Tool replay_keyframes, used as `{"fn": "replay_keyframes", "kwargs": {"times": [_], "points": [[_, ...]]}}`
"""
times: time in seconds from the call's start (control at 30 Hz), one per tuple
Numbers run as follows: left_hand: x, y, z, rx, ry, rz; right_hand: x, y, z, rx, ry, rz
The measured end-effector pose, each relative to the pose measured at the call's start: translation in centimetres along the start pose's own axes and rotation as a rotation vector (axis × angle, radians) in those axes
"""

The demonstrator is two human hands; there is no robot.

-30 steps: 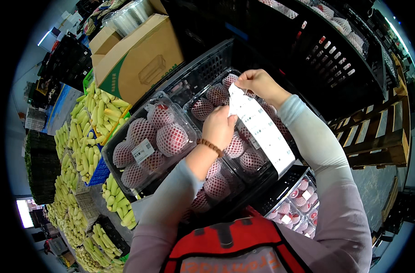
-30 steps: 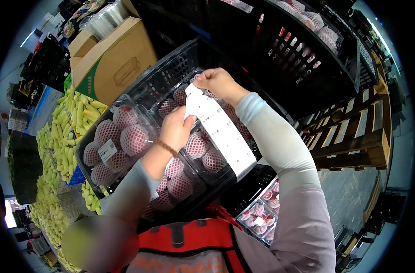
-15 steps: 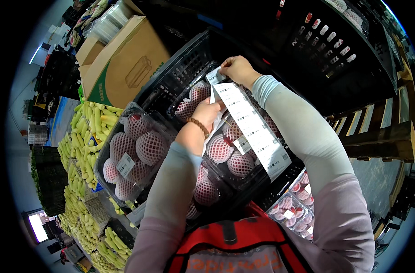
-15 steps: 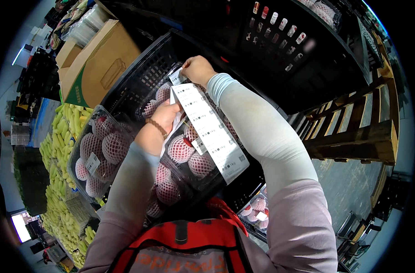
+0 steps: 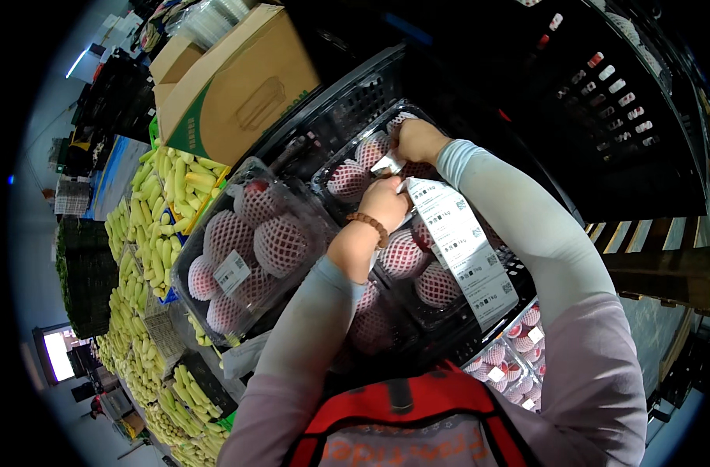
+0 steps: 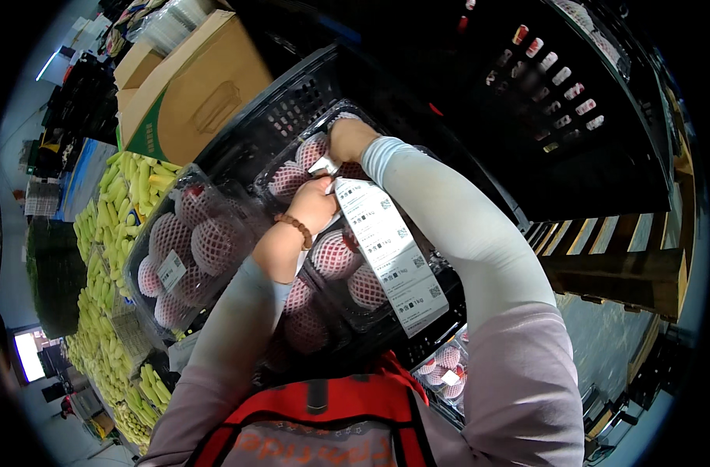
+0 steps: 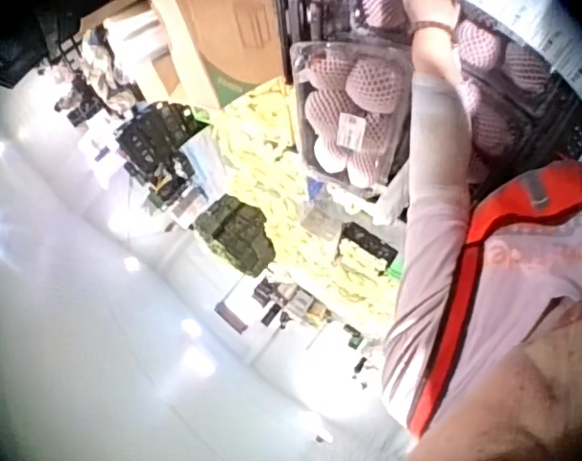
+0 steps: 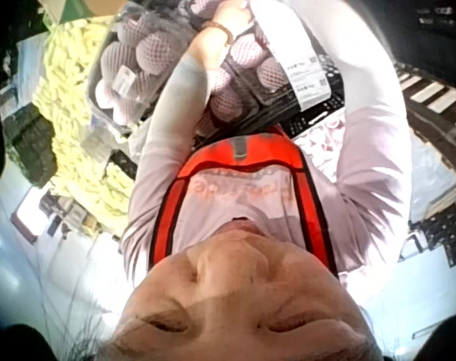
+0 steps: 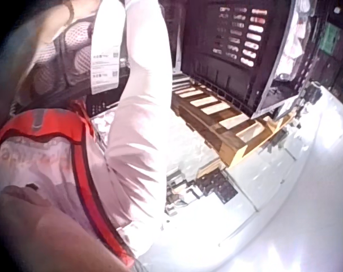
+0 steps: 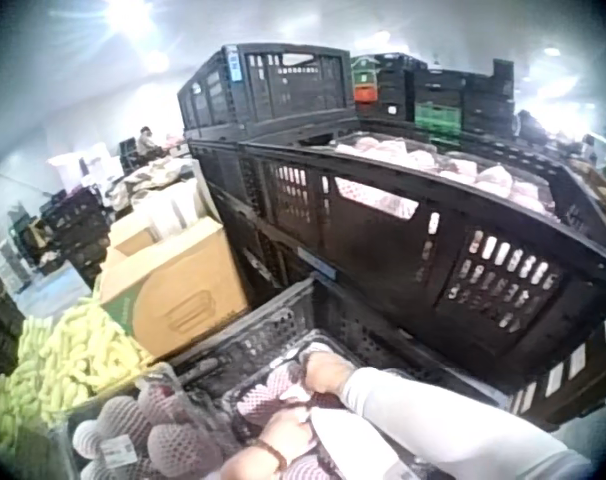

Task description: The person applies printed labels to plastic trays containing individually wrapped red fruit. They tear off labels from a roll, position them on the trays, and smooth them down. The person also stacks and moves trays within a black crate.

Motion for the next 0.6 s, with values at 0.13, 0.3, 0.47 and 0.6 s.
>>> {"fn": "replay_keyframes", "kwargs": {"times": [0.13,0.3,0.47,0.6], "points": [[-0.7,-3.0,-3.4,0.371,-0.219,0.032,-4.5,2.8,-3.1,0.089,-0.151,-0.249],[-5.9,-13.7,-16.4,0.833,0.284,-0.168,-7.4,6.7,-5.9,-0.156,-0.251,0.208],[-18.7,-11.2,-27.4,0.856,0.352,-0.031,-6.1,15.2,-8.9,-0.084,0.22,0.922],[-25.8,-3.9,-35.8,0.492,-0.375,0.282,-3.3,18.7,-7.5,-0.163,0.196,1.16]]}}
Point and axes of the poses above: each hand's wrist, its own z-axis towards the middle knuckle, its own x-axis out of the palm, y = z × x, the point moved 3 cm from there along z, towards the middle knuckle, and after that the axes turned 10 degrees about -z, right-handed, at the moved point
